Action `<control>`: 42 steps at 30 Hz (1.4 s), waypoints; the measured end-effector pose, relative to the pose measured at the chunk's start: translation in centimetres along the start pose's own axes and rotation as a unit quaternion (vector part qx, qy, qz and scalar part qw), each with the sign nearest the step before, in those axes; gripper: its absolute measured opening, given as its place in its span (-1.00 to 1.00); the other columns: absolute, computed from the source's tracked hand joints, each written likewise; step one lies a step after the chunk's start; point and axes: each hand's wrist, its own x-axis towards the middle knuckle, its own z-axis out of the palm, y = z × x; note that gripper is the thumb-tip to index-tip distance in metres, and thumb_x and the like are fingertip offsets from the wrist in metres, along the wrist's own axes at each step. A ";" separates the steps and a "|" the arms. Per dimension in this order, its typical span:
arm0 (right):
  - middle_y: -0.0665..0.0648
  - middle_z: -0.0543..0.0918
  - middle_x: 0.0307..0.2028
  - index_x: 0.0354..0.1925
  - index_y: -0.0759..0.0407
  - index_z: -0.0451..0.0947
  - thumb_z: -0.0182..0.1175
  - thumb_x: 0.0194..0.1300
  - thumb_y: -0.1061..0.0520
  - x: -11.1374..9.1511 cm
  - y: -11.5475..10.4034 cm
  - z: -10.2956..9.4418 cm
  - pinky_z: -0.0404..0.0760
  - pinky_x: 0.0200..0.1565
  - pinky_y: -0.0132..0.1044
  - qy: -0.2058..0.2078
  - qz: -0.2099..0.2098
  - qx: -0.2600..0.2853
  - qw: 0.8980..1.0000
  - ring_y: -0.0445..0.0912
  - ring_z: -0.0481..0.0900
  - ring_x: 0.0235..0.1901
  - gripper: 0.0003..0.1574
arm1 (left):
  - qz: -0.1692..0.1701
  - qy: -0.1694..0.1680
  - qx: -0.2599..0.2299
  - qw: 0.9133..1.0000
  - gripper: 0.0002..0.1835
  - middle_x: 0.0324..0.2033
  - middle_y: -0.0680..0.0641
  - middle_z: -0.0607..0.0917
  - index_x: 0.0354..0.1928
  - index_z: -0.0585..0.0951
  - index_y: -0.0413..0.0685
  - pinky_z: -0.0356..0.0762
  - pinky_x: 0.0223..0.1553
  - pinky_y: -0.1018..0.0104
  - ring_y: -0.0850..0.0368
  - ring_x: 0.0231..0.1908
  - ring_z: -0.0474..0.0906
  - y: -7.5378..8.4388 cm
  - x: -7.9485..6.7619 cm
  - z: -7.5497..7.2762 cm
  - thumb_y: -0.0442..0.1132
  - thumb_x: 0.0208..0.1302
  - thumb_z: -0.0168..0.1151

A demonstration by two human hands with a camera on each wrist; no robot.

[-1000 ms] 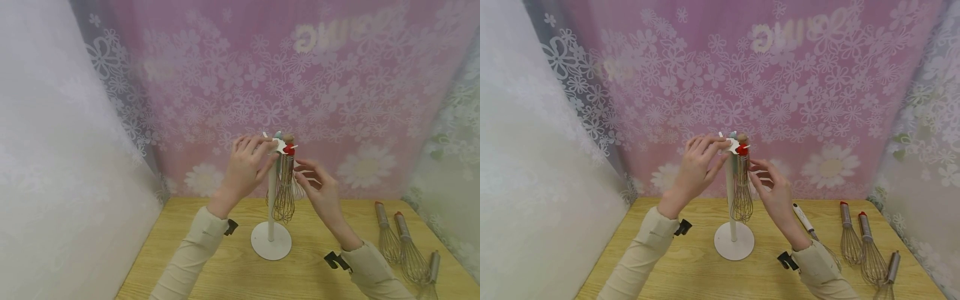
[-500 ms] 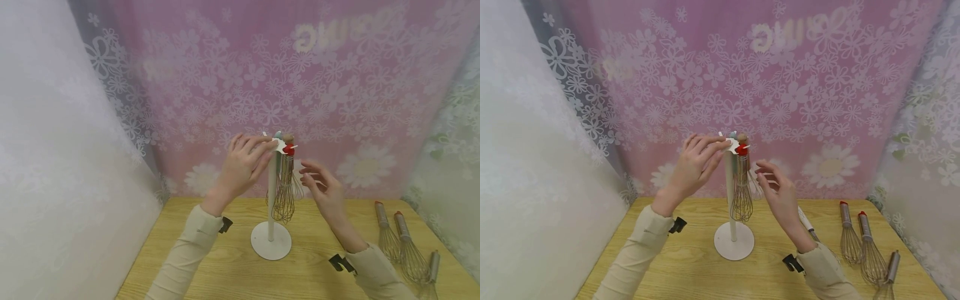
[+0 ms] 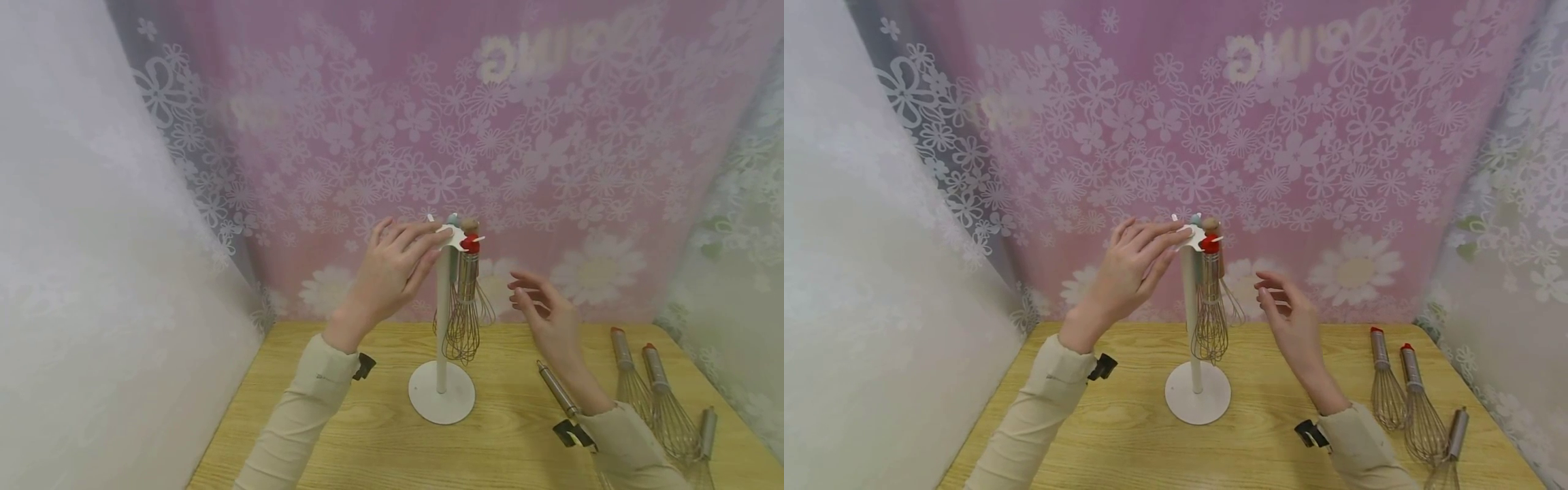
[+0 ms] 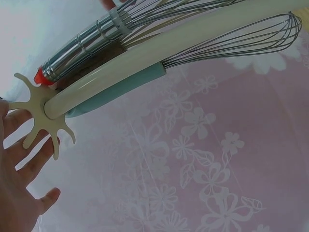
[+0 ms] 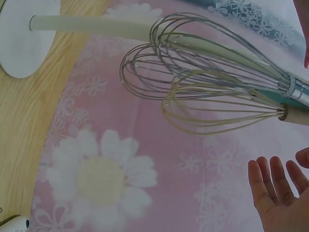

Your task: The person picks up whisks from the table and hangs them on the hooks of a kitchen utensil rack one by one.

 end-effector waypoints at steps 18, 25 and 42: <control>0.10 0.71 -0.10 0.20 0.35 0.55 0.11 0.49 0.36 -0.9 0.4 -1.1 0.60 -0.18 -0.62 0.008 0.010 -0.057 0.998 -0.53 0.59 -0.24 -0.64 | -0.009 0.004 0.007 1.000 -0.66 0.20 -0.01 0.64 0.25 0.60 0.11 0.15 0.43 -0.16 0.04 0.19 0.53 0.2 0.0 0.2 -0.09 0.60 -0.03; 0.40 0.67 -0.08 0.19 0.39 0.55 0.11 0.48 0.36 -1.0 1.5 -1.5 0.60 -0.19 -0.63 0.010 0.018 -0.061 0.998 -0.53 0.59 -0.26 -0.64 | -0.011 0.008 0.002 1.000 -0.65 0.19 -0.01 0.65 0.25 0.60 0.11 0.14 0.43 -0.13 0.05 0.19 0.54 0.2 0.0 0.3 -0.07 0.60 -0.03; 0.33 0.69 -0.06 0.25 0.20 0.56 0.14 0.50 0.26 -1.4 6.5 -2.8 0.60 -0.22 -0.63 0.002 0.034 -0.111 0.993 -0.53 0.59 -0.27 -0.61 | -0.007 0.027 0.010 1.000 -0.65 0.15 -0.01 0.67 0.23 0.62 0.10 0.30 0.29 -0.11 0.02 0.11 0.55 0.5 0.1 0.4 -0.03 0.59 0.00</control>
